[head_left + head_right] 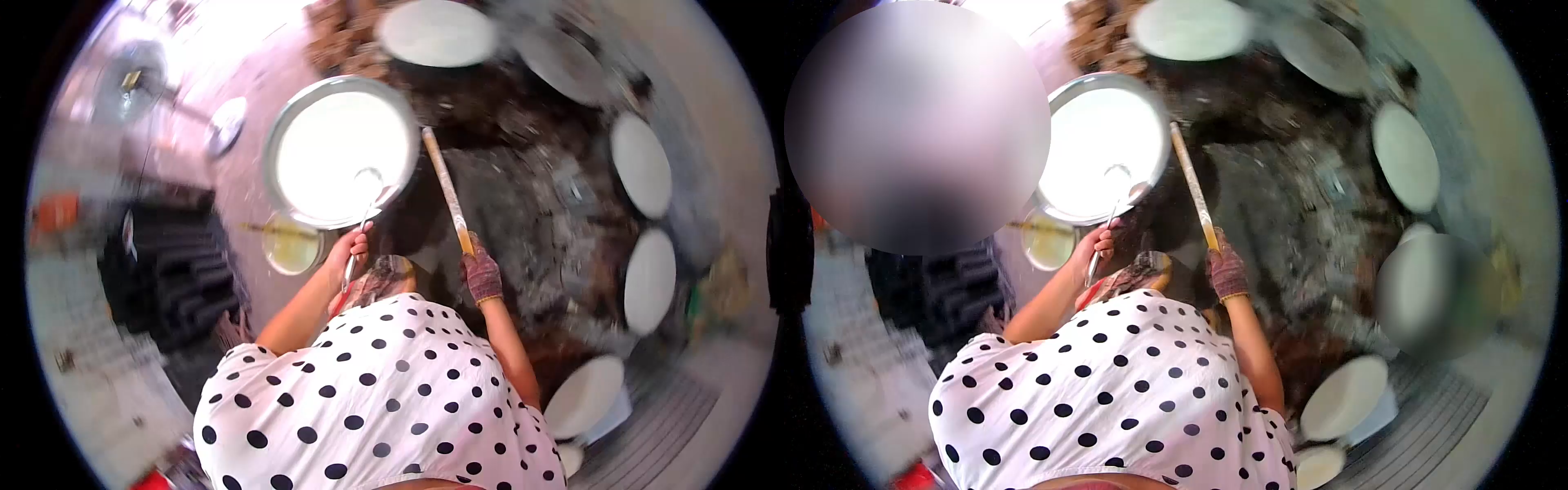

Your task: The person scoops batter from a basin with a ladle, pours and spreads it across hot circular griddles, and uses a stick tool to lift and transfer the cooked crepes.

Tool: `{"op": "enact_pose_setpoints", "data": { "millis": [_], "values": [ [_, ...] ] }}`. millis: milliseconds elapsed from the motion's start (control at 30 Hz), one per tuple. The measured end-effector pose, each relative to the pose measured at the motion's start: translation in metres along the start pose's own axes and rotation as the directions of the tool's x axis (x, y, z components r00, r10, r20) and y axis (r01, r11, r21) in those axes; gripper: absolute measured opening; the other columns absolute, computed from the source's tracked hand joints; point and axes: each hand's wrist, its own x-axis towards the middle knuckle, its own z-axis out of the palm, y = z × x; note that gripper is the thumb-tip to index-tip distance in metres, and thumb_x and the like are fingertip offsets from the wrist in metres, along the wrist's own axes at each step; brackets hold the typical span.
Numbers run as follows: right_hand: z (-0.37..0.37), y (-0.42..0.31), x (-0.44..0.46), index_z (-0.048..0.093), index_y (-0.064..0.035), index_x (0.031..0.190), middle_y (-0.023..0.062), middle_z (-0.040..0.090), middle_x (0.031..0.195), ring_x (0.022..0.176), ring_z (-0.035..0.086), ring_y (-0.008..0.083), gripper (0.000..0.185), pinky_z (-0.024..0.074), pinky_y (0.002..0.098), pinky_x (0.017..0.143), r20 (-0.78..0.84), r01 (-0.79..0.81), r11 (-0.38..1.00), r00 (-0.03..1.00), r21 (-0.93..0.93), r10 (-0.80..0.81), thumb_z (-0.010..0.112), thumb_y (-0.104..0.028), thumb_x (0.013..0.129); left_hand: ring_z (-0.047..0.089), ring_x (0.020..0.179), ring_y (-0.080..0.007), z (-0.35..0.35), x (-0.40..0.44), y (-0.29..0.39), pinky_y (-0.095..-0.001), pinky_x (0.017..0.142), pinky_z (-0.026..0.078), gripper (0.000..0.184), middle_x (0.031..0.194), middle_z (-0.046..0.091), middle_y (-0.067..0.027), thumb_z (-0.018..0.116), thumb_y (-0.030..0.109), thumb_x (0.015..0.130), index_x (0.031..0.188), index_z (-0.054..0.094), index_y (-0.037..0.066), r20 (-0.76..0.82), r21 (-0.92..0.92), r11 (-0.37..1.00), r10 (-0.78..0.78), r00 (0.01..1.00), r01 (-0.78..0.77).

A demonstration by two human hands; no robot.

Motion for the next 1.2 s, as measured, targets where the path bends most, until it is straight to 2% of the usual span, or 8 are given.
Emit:
{"op": "enact_pose_setpoints", "data": {
  "millis": [100,200,367,467,600,700,867,1200],
  "values": [
    [0.036,-0.06,0.06,0.041,-0.0178,0.138,0.0176,0.062,0.113,0.092,0.061,0.0369,0.045,0.0491,0.0435,0.079,0.168,0.265,0.925,0.96,-0.272,-0.225,0.048,-0.02,0.094,0.042,0.047,-0.0052,-0.061,0.024,0.055,-0.0213,0.043,0.034,0.027,0.062,0.045,0.0038,0.044,0.021,0.096,0.115,0.056,0.005,-0.138,0.638,0.744,0.363,0.922,-0.197],
    [0.063,-0.122,0.126,0.041,-0.0161,0.138,0.0179,0.06,0.116,0.1,0.06,0.0362,0.044,0.0483,0.043,0.083,0.232,0.457,0.758,0.889,-0.465,-0.394,0.045,-0.019,0.095,0.047,0.048,-0.0101,-0.081,0.078,0.114,-0.0246,0.044,0.039,0.021,0.065,0.052,-0.0012,0.043,0.015,0.092,0.101,0.057,0.002,-0.141,0.754,0.628,0.441,0.886,-0.192],
    [0.058,-0.175,0.153,0.044,-0.0127,0.136,0.0204,0.06,0.117,0.112,0.055,0.0357,0.042,0.0414,0.0427,0.097,0.336,0.009,0.792,0.909,-0.611,0.248,0.037,-0.025,0.097,0.056,0.052,-0.0176,-0.06,0.146,0.16,-0.0311,0.052,0.048,0.028,0.069,0.059,-0.0086,0.044,0.013,0.087,0.107,0.058,0.0,-0.143,0.935,0.354,0.469,0.872,-0.037],
    [0.062,-0.132,0.152,0.053,-0.0095,0.128,0.0207,0.06,0.117,0.112,0.054,0.0371,0.041,0.0401,0.0426,0.098,0.362,0.406,0.819,0.894,-0.407,-0.263,0.039,-0.032,0.096,0.057,0.052,-0.0182,-0.062,0.164,0.173,-0.0327,0.052,0.048,0.032,0.068,0.059,-0.0091,0.045,0.015,0.089,0.115,0.058,0.002,-0.113,0.983,0.179,0.444,0.889,0.035],
    [0.06,-0.11,0.166,0.055,-0.0149,0.128,0.0179,0.063,0.113,0.099,0.062,0.032,0.037,0.0486,0.0382,0.083,0.332,0.309,0.811,0.931,-0.497,-0.151,0.052,-0.022,0.091,0.056,0.051,-0.0181,-0.062,0.185,0.173,-0.0338,0.05,0.047,0.032,0.065,0.058,-0.0082,0.046,0.017,0.091,0.117,0.059,0.004,-0.08,0.995,-0.031,0.368,0.926,0.098],
    [0.074,-0.061,0.168,0.053,-0.0222,0.132,0.0094,0.068,0.089,0.069,0.062,0.0187,0.043,0.0506,0.0333,0.065,0.291,0.43,0.863,0.889,-0.265,-0.353,0.057,-0.014,0.09,0.062,0.057,-0.0237,-0.061,0.189,0.155,-0.0374,0.057,0.05,0.026,0.074,0.064,-0.0156,0.046,0.014,0.087,0.102,0.062,0.0,-0.078,0.994,0.104,0.357,0.931,0.043],
    [0.092,-0.077,0.132,0.052,-0.0235,0.133,0.0016,0.055,0.066,0.043,0.045,0.011,0.044,0.0397,0.0275,0.039,0.357,-0.188,0.981,0.921,0.054,0.156,0.055,-0.014,0.091,0.047,0.047,-0.0126,-0.017,0.186,0.103,-0.0275,0.043,0.038,0.013,0.062,0.052,-0.0042,0.043,0.006,0.089,0.081,0.052,0.001,-0.197,0.412,0.91,0.142,0.97,-0.049],
    [-0.002,-0.297,0.088,0.041,-0.0254,0.142,0.0012,0.057,0.07,0.044,0.045,0.0065,0.051,0.0373,0.0223,0.037,0.235,0.141,0.904,0.939,0.404,-0.252,0.05,-0.013,0.093,0.041,0.043,-0.0061,0.236,-0.048,0.21,-0.0194,0.039,0.031,0.026,0.064,0.046,0.0017,0.042,0.014,0.095,0.116,0.05,0.0,0.22,0.351,0.615,0.679,0.7,-0.706]
  ]
}}
